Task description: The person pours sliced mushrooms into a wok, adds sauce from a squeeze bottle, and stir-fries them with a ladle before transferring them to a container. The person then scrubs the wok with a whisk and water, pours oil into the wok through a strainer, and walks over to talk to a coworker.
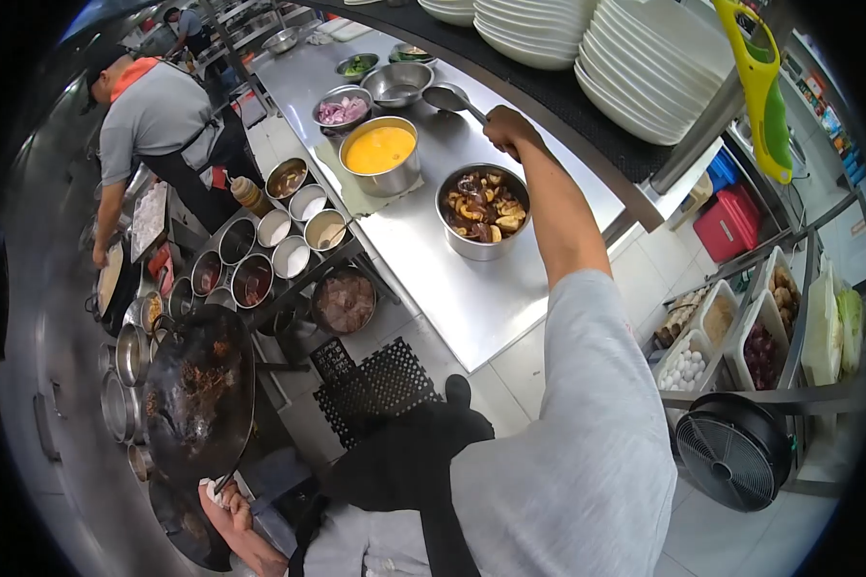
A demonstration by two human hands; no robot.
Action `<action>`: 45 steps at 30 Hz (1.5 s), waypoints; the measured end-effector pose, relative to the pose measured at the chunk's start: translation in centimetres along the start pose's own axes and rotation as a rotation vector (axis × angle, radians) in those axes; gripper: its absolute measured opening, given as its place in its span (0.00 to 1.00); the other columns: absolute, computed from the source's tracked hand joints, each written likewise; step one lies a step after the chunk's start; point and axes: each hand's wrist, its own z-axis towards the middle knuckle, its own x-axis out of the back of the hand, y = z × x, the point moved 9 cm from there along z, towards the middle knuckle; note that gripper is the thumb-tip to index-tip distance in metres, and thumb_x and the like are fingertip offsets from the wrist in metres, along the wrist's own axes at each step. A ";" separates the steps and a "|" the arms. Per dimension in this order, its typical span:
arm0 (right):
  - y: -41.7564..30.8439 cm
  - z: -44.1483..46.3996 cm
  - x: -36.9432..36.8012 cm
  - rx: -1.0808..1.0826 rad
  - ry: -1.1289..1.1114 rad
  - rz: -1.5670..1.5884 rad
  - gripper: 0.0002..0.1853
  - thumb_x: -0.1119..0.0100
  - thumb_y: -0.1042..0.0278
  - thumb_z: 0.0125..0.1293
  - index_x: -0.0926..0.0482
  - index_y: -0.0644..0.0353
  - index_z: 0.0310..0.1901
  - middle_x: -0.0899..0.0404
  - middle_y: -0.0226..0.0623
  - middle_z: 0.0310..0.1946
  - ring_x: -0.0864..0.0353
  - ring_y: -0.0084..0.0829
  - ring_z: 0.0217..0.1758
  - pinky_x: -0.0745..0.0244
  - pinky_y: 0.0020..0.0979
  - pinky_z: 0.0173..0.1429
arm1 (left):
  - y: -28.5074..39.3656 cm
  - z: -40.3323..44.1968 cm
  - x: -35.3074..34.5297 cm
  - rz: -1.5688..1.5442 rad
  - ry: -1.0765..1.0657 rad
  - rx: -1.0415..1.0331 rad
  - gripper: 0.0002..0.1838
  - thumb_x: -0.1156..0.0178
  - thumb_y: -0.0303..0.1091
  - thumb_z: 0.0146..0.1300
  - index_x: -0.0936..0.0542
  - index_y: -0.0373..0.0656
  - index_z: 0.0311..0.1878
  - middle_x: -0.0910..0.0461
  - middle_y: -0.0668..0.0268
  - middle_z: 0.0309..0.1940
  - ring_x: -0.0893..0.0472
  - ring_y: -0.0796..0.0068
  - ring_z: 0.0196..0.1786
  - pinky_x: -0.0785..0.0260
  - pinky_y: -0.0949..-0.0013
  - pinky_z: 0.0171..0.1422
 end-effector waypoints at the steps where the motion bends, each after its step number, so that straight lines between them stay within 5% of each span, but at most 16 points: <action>1: -0.1 -0.8 -0.1 -0.027 -0.029 0.114 0.08 0.48 0.75 0.55 0.21 0.67 0.25 0.22 0.43 0.18 0.23 0.33 0.17 0.29 0.37 0.23 | -0.1 0.0 -0.1 0.035 -0.017 -0.011 0.18 0.53 0.46 0.75 0.26 0.40 0.36 0.26 0.62 0.22 0.34 0.78 0.16 0.48 0.77 0.10; 4: -0.4 -3.3 -2.0 -0.128 -0.175 0.470 0.10 0.48 0.73 0.68 0.23 0.68 0.30 0.22 0.35 0.23 0.27 0.22 0.18 0.30 0.27 0.21 | -0.9 0.7 -0.1 0.073 0.003 0.006 0.17 0.53 0.45 0.75 0.27 0.41 0.36 0.26 0.64 0.22 0.35 0.79 0.16 0.48 0.77 0.10; 8: -0.3 -6.4 -5.9 -0.333 -0.374 0.990 0.09 0.51 0.75 0.73 0.31 0.75 0.47 0.22 0.42 0.34 0.28 0.17 0.20 0.25 0.21 0.23 | -1.5 2.3 -0.3 0.090 -0.024 0.042 0.16 0.52 0.45 0.74 0.26 0.41 0.37 0.27 0.65 0.22 0.35 0.80 0.15 0.49 0.78 0.11; 15: 0.6 -11.6 -8.3 -0.572 -0.313 1.764 0.11 0.55 0.71 0.76 0.31 0.75 0.44 0.26 0.39 0.30 0.31 0.17 0.21 0.30 0.17 0.22 | -2.3 3.7 -1.6 0.027 -0.014 0.096 0.15 0.51 0.44 0.73 0.26 0.40 0.39 0.31 0.64 0.22 0.36 0.80 0.16 0.51 0.78 0.12; 18: 2.4 -15.0 -6.3 -0.280 -0.211 1.396 0.08 0.52 0.72 0.74 0.29 0.71 0.45 0.23 0.39 0.33 0.31 0.18 0.20 0.31 0.19 0.22 | -2.1 2.7 -1.8 -0.026 -0.037 0.115 0.16 0.50 0.45 0.73 0.28 0.41 0.37 0.32 0.65 0.22 0.36 0.80 0.16 0.52 0.78 0.12; 20: 0.8 -21.8 -3.8 -0.230 -0.068 1.343 0.13 0.48 0.70 0.73 0.27 0.71 0.53 0.23 0.36 0.31 0.31 0.18 0.19 0.32 0.20 0.21 | -1.5 1.5 -2.5 -0.010 -0.032 0.066 0.16 0.49 0.46 0.72 0.30 0.42 0.34 0.33 0.65 0.21 0.35 0.79 0.17 0.52 0.77 0.13; 24: -0.9 -34.3 -0.8 -0.273 0.053 1.038 0.29 0.45 0.73 0.70 0.37 0.68 0.71 0.21 0.36 0.32 0.30 0.19 0.19 0.32 0.21 0.22 | 1.2 0.2 -1.0 -0.107 -0.150 0.116 0.15 0.49 0.41 0.72 0.34 0.40 0.34 0.35 0.68 0.21 0.38 0.82 0.17 0.52 0.75 0.17; 28: -2.5 -40.8 -1.2 -0.338 0.070 0.709 0.28 0.45 0.73 0.69 0.35 0.64 0.71 0.20 0.38 0.34 0.27 0.20 0.21 0.31 0.22 0.23 | 5.3 0.3 0.4 -0.148 -0.024 0.056 0.15 0.49 0.40 0.72 0.36 0.40 0.34 0.39 0.69 0.20 0.39 0.81 0.17 0.51 0.75 0.18; 30: -6.2 -41.8 -0.9 -0.168 0.267 0.040 0.29 0.44 0.74 0.68 0.34 0.58 0.71 0.20 0.37 0.33 0.26 0.20 0.21 0.31 0.22 0.21 | 7.6 0.8 2.0 -0.164 -0.015 0.027 0.15 0.49 0.40 0.72 0.36 0.40 0.34 0.39 0.69 0.20 0.39 0.81 0.17 0.51 0.75 0.18; 32: -9.4 -42.0 -2.0 -0.186 0.281 0.053 0.29 0.43 0.73 0.68 0.32 0.54 0.71 0.20 0.38 0.36 0.24 0.20 0.22 0.30 0.21 0.22 | 10.1 0.8 3.9 -0.204 -0.010 -0.029 0.15 0.49 0.40 0.72 0.36 0.39 0.34 0.39 0.68 0.20 0.40 0.81 0.17 0.51 0.75 0.18; 34: -13.4 -42.1 -6.3 -0.159 0.089 0.670 0.29 0.43 0.71 0.69 0.34 0.55 0.72 0.20 0.39 0.39 0.26 0.19 0.20 0.29 0.22 0.23 | 12.4 0.5 5.8 -0.254 -0.001 -0.102 0.15 0.49 0.40 0.72 0.35 0.39 0.34 0.39 0.68 0.20 0.40 0.81 0.17 0.51 0.75 0.18; 36: -21.2 -42.0 -10.5 -0.033 -0.130 0.877 0.30 0.43 0.67 0.70 0.36 0.53 0.73 0.21 0.41 0.42 0.28 0.17 0.18 0.29 0.23 0.23 | 14.7 -0.3 8.4 -0.308 0.010 -0.183 0.15 0.49 0.40 0.71 0.35 0.39 0.35 0.39 0.68 0.20 0.40 0.80 0.16 0.51 0.75 0.18; 38: -28.1 -41.9 -17.0 0.164 -0.338 1.099 0.28 0.42 0.65 0.70 0.34 0.54 0.70 0.22 0.36 0.34 0.31 0.18 0.15 0.33 0.24 0.19 | 17.0 -1.1 11.4 -0.371 0.024 -0.251 0.15 0.49 0.40 0.71 0.35 0.38 0.35 0.39 0.68 0.20 0.40 0.80 0.16 0.51 0.75 0.18; 40: -31.5 -44.0 -26.6 -0.040 -0.761 0.750 0.18 0.39 0.63 0.69 0.25 0.59 0.57 0.25 0.30 0.24 0.31 0.18 0.15 0.34 0.24 0.19 | 19.2 -2.1 14.6 -0.432 0.026 -0.323 0.14 0.48 0.39 0.71 0.35 0.38 0.35 0.40 0.68 0.19 0.41 0.80 0.16 0.51 0.75 0.17; 42: -35.9 -45.6 -31.4 0.001 -0.846 0.483 0.13 0.38 0.60 0.69 0.24 0.61 0.43 0.30 0.26 0.17 0.31 0.20 0.15 0.36 0.26 0.18 | 21.1 -3.2 17.6 -0.501 0.032 -0.401 0.14 0.48 0.39 0.71 0.35 0.38 0.35 0.40 0.68 0.19 0.41 0.80 0.16 0.51 0.75 0.17; 45: -42.2 -48.1 -36.5 0.043 -0.993 0.361 0.14 0.38 0.58 0.69 0.25 0.62 0.35 0.31 0.28 0.15 0.32 0.21 0.14 0.38 0.30 0.18 | 22.6 -3.9 22.6 -0.642 0.043 -0.548 0.14 0.48 0.39 0.70 0.35 0.37 0.35 0.40 0.68 0.19 0.41 0.80 0.16 0.51 0.75 0.17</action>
